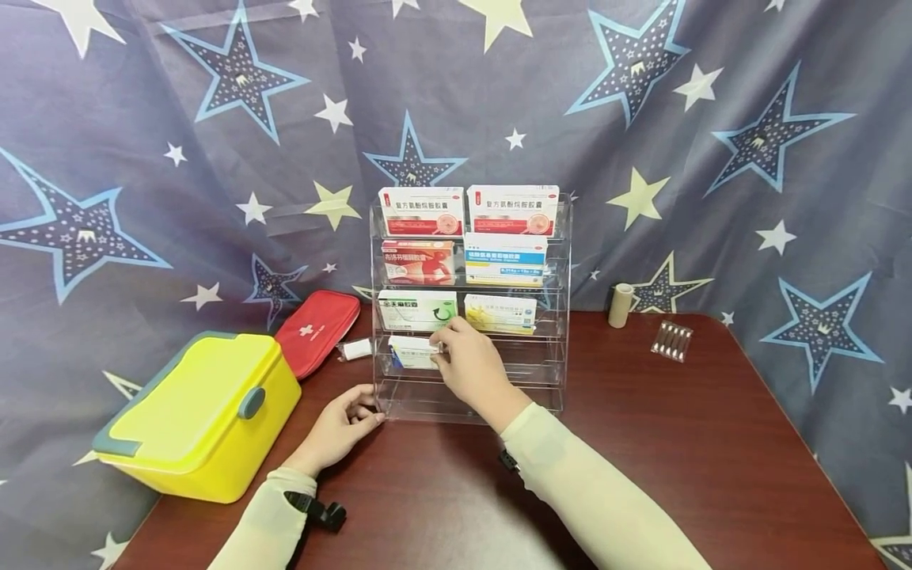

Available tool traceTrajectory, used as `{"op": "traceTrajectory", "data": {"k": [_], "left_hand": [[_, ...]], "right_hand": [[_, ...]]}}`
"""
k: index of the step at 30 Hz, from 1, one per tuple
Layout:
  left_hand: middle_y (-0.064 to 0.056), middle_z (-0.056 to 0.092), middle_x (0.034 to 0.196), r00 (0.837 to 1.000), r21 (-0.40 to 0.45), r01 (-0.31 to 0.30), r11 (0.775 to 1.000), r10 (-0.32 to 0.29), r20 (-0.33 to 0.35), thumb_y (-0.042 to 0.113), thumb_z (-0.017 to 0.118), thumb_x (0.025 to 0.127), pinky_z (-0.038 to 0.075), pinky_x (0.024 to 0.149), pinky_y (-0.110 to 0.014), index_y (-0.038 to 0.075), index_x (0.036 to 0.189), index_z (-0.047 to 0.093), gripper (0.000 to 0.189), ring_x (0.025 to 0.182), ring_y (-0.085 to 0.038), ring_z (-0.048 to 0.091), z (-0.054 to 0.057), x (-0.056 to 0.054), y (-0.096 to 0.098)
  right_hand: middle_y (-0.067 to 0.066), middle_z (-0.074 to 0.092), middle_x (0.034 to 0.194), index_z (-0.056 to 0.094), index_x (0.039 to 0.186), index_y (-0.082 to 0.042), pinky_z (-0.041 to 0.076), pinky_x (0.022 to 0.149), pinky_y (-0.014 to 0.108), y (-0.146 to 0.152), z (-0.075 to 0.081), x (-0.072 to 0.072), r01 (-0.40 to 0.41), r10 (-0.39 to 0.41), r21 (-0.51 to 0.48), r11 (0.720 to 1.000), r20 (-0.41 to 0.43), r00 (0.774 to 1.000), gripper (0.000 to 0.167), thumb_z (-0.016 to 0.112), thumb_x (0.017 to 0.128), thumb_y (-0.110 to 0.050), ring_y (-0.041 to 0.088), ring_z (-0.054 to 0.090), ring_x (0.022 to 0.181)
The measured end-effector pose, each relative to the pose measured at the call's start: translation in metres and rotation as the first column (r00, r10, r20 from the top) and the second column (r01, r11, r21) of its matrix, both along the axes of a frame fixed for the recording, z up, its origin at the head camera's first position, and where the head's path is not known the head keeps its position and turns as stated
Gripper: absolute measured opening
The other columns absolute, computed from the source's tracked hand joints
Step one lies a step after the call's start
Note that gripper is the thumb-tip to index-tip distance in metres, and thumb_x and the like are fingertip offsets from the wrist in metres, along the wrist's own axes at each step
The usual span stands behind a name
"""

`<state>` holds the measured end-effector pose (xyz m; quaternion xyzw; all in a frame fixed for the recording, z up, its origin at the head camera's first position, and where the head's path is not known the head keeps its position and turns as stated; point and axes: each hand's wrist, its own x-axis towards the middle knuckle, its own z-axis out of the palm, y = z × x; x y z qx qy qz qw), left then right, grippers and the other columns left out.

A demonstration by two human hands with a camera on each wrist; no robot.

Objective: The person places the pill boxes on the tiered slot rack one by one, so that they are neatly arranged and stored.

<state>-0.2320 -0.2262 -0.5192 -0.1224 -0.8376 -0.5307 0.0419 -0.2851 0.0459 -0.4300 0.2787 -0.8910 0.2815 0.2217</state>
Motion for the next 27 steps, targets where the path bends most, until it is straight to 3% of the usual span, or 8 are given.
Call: {"op": "traceTrajectory", "data": {"k": [6, 13, 17, 27], "left_hand": [[-0.015, 0.070, 0.106, 1.000, -0.007, 0.005, 1.000, -0.005, -0.004, -0.004, 0.077, 0.091, 0.055, 0.074, -0.029, -0.005, 0.132, 0.062, 0.043, 0.083, -0.025, 0.069, 0.003, 0.001, 0.000], [-0.010, 0.070, 0.110, 1.000, -0.029, 0.006, 1.000, -0.006, 0.005, 0.005, 0.080, 0.092, 0.055, 0.073, -0.028, 0.004, 0.136, 0.063, 0.047, 0.084, -0.020, 0.069, -0.027, -0.014, -0.011], [-0.008, 0.070, 0.110, 1.000, -0.023, 0.019, 1.000, -0.020, -0.005, 0.009, 0.081, 0.092, 0.056, 0.074, -0.028, 0.008, 0.135, 0.064, 0.046, 0.084, -0.018, 0.069, -0.026, -0.016, -0.012], [-0.006, 0.071, 0.109, 1.000, -0.036, 0.013, 0.999, -0.013, 0.003, 0.011, 0.081, 0.092, 0.056, 0.075, -0.028, 0.009, 0.135, 0.064, 0.046, 0.084, -0.017, 0.069, -0.029, -0.013, -0.015]], "right_hand": [[-0.002, 0.063, 0.099, 0.079, 0.098, -0.012, 0.057, 0.074, 0.031, -0.006, -0.007, -0.003, -0.037, 0.037, -0.002, 0.999, -0.039, 0.999, 0.010, 0.081, 0.090, -0.007, 0.012, 0.069, 0.084], [-0.004, 0.064, 0.097, 0.080, 0.100, -0.013, 0.057, 0.073, 0.027, -0.008, -0.013, -0.006, -0.031, 0.030, -0.024, 0.999, -0.045, 0.999, 0.011, 0.080, 0.091, -0.007, 0.010, 0.070, 0.083], [-0.005, 0.063, 0.096, 0.081, 0.098, -0.015, 0.056, 0.072, 0.028, -0.010, -0.015, -0.006, 0.000, -0.002, -0.038, 0.999, -0.047, 0.999, 0.010, 0.081, 0.090, -0.008, 0.009, 0.069, 0.081], [-0.003, 0.061, 0.100, 0.077, 0.103, -0.013, 0.057, 0.078, 0.026, -0.008, -0.018, -0.001, -0.032, 0.033, -0.065, 0.997, 0.008, 0.999, 0.015, 0.082, 0.090, -0.007, 0.009, 0.071, 0.088]]}}
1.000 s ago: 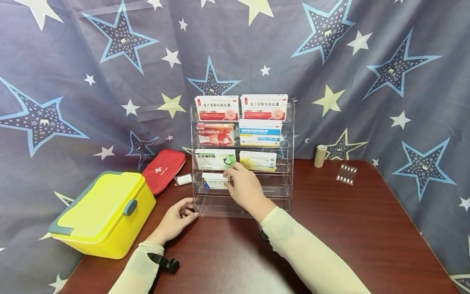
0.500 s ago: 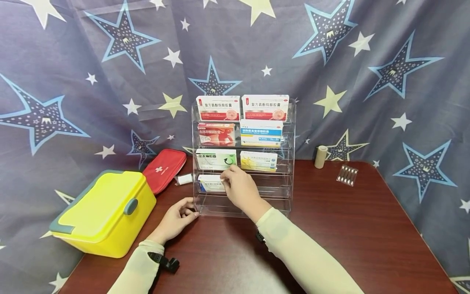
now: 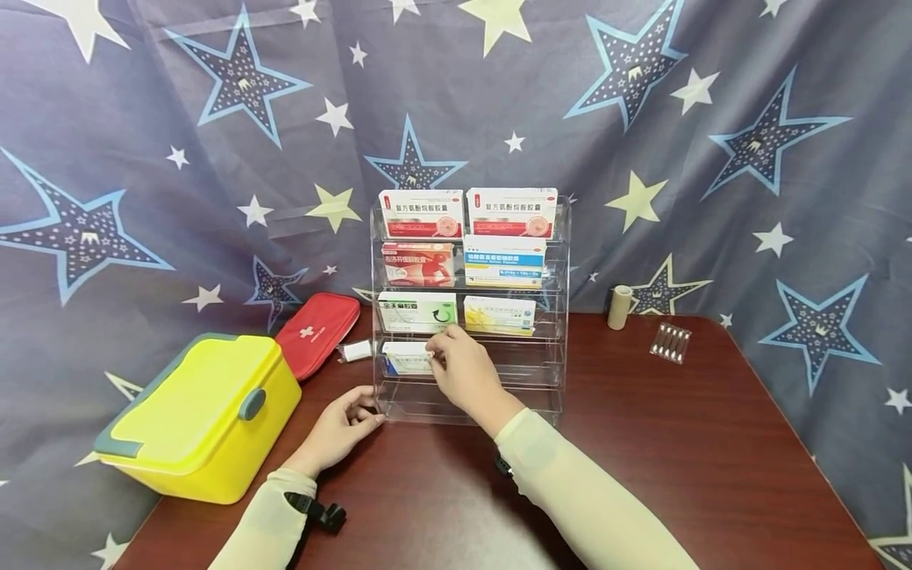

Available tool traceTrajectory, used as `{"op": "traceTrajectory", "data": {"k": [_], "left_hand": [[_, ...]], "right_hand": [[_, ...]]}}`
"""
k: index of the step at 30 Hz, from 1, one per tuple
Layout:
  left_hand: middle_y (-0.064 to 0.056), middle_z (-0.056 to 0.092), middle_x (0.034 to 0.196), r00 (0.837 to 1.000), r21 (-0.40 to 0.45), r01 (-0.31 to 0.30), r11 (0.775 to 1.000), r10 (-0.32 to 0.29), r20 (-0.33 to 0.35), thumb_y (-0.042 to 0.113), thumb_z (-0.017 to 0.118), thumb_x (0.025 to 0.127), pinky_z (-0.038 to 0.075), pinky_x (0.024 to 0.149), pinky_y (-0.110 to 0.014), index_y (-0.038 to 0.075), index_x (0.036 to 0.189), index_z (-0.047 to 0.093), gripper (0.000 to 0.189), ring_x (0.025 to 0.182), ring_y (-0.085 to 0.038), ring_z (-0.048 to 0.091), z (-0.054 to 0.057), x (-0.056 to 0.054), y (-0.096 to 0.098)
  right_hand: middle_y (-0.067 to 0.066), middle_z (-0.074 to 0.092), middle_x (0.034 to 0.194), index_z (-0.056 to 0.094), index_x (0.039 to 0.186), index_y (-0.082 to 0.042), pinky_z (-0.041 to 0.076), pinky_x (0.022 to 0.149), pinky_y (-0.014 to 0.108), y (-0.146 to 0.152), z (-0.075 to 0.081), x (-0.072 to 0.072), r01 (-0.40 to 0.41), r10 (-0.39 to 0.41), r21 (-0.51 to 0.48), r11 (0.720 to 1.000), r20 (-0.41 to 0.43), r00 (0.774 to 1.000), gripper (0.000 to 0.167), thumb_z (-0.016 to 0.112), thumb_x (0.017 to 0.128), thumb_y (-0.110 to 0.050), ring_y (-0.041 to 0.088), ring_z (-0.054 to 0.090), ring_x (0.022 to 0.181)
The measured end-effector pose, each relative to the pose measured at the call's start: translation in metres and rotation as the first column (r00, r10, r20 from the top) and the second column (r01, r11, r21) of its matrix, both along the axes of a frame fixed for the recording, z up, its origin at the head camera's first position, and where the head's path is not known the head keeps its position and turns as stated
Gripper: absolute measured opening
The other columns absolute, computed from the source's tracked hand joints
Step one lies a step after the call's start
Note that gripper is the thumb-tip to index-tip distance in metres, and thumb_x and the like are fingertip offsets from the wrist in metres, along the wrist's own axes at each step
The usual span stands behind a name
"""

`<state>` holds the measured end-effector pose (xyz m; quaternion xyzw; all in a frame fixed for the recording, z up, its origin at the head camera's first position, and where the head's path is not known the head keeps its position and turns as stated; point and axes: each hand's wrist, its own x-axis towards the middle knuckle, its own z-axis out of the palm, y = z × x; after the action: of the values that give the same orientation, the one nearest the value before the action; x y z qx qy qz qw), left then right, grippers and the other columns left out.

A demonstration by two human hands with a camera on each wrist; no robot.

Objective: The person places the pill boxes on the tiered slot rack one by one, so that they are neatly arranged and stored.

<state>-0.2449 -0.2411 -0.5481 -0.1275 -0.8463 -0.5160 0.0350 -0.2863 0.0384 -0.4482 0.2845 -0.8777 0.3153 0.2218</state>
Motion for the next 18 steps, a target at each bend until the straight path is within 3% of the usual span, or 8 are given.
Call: {"op": "traceTrajectory", "data": {"k": [6, 12, 18], "left_hand": [[-0.009, 0.071, 0.108, 1.000, 0.034, 0.009, 0.999, -0.009, 0.011, 0.009, 0.082, 0.092, 0.056, 0.073, -0.026, 0.007, 0.135, 0.064, 0.046, 0.083, -0.017, 0.070, -0.004, -0.001, 0.002], [-0.009, 0.070, 0.107, 1.000, 0.049, 0.005, 0.999, -0.004, -0.006, 0.008, 0.081, 0.092, 0.055, 0.071, -0.026, 0.006, 0.134, 0.064, 0.046, 0.082, -0.017, 0.069, -0.006, -0.002, 0.002], [-0.007, 0.072, 0.111, 1.000, -0.005, 0.007, 1.000, -0.007, -0.001, 0.011, 0.082, 0.091, 0.056, 0.071, -0.028, 0.009, 0.138, 0.062, 0.051, 0.082, -0.017, 0.070, -0.004, 0.002, -0.001]], "right_hand": [[-0.003, 0.062, 0.102, 0.075, 0.104, -0.012, 0.057, 0.082, 0.030, 0.026, 0.011, 0.016, -0.043, 0.042, -0.012, 0.999, -0.071, 0.997, 0.020, 0.082, 0.086, -0.004, 0.011, 0.071, 0.092], [-0.008, 0.066, 0.096, 0.076, 0.098, -0.012, 0.057, 0.080, 0.028, 0.077, 0.021, 0.037, -0.091, 0.078, -0.087, 0.992, -0.142, 0.987, 0.016, 0.079, 0.086, -0.003, 0.008, 0.067, 0.087], [-0.007, 0.069, 0.093, 0.076, 0.097, -0.016, 0.055, 0.072, 0.022, 0.148, 0.018, 0.057, -0.026, 0.006, -0.159, 0.987, -0.128, 0.992, 0.022, 0.079, 0.085, 0.002, 0.005, 0.064, 0.082]]}}
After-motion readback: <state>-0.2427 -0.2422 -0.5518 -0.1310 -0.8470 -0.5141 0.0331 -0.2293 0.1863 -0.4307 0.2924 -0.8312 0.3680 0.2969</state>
